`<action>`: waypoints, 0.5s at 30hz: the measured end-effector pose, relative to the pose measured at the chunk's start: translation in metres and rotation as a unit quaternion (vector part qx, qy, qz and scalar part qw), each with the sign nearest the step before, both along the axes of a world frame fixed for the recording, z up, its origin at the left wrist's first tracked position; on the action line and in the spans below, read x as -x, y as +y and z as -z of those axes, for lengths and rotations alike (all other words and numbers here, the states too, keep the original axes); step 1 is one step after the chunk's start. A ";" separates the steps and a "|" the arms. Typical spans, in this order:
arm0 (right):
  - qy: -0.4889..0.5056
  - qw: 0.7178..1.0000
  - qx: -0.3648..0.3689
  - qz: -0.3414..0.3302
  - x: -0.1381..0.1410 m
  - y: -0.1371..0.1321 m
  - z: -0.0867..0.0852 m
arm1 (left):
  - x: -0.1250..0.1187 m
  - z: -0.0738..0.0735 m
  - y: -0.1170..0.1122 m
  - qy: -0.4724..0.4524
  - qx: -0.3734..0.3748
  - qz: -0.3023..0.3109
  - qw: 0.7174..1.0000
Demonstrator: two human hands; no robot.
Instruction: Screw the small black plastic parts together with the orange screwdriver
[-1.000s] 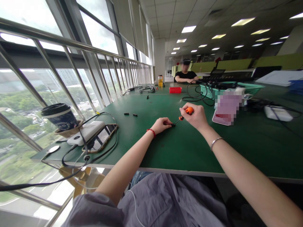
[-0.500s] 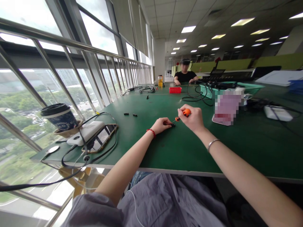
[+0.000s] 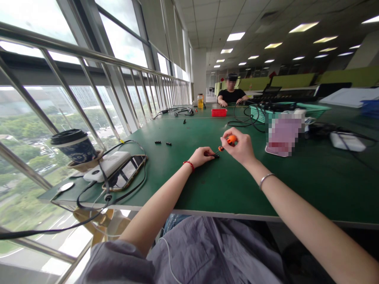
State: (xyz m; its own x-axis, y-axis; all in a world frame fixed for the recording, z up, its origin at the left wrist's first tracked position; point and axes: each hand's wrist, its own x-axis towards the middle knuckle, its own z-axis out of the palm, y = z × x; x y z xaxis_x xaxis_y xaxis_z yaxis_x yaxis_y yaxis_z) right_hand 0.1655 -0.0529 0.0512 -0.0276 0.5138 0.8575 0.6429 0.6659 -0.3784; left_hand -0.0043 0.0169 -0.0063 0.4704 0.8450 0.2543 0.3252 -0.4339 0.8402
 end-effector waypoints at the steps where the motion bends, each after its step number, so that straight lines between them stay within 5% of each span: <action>1: 0.006 1.000 -0.001 -0.009 0.000 0.000 0.000 | 0.000 0.000 0.001 -0.001 0.000 0.000 1.000; 15: 0.006 1.000 0.001 -0.028 -0.002 0.001 0.000 | 0.000 0.000 -0.001 -0.003 -0.005 -0.002 1.000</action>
